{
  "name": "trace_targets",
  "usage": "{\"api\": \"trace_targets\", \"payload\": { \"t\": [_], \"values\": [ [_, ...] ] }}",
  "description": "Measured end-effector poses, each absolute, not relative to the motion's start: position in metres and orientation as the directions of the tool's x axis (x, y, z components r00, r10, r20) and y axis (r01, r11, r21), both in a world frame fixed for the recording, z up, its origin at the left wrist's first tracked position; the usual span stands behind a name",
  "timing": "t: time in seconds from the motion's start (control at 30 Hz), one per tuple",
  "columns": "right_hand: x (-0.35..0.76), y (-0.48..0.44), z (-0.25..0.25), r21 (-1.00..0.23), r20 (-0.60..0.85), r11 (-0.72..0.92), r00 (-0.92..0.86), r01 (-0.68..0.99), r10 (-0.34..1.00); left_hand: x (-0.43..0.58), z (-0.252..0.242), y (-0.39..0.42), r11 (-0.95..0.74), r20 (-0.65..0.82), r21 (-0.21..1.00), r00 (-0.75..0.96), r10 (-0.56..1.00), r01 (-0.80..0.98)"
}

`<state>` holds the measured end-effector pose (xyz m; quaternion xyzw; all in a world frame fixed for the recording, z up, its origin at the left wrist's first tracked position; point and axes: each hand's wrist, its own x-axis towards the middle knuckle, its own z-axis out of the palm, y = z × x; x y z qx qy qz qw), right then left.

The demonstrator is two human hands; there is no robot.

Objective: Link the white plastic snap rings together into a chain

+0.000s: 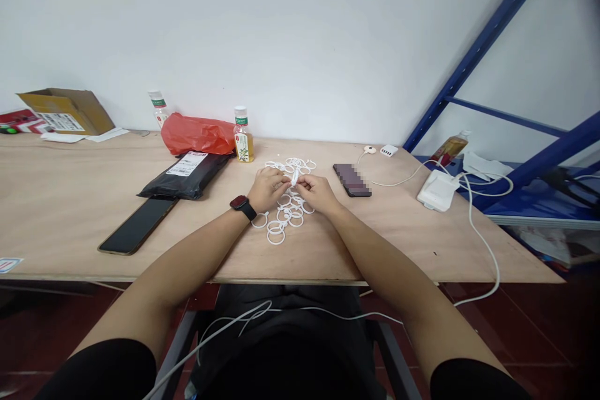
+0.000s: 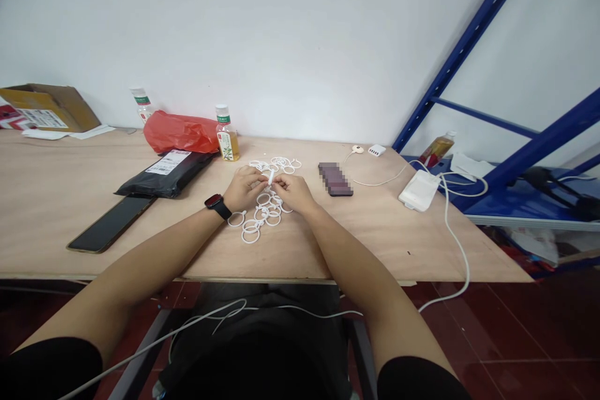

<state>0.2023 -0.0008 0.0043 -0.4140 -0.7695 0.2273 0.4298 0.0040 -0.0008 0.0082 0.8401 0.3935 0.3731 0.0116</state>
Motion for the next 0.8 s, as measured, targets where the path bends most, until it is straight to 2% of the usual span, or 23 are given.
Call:
{"api": "trace_targets", "payload": {
  "t": [0.8],
  "values": [
    [0.1997, 0.0006, 0.0041, -0.683, 0.477, 0.534, -0.248, 0.498, 0.843, 0.0059, 0.0038, 0.0018, -0.641, 0.629, 0.312, 0.353, 0.693, 0.701]
  ]
}}
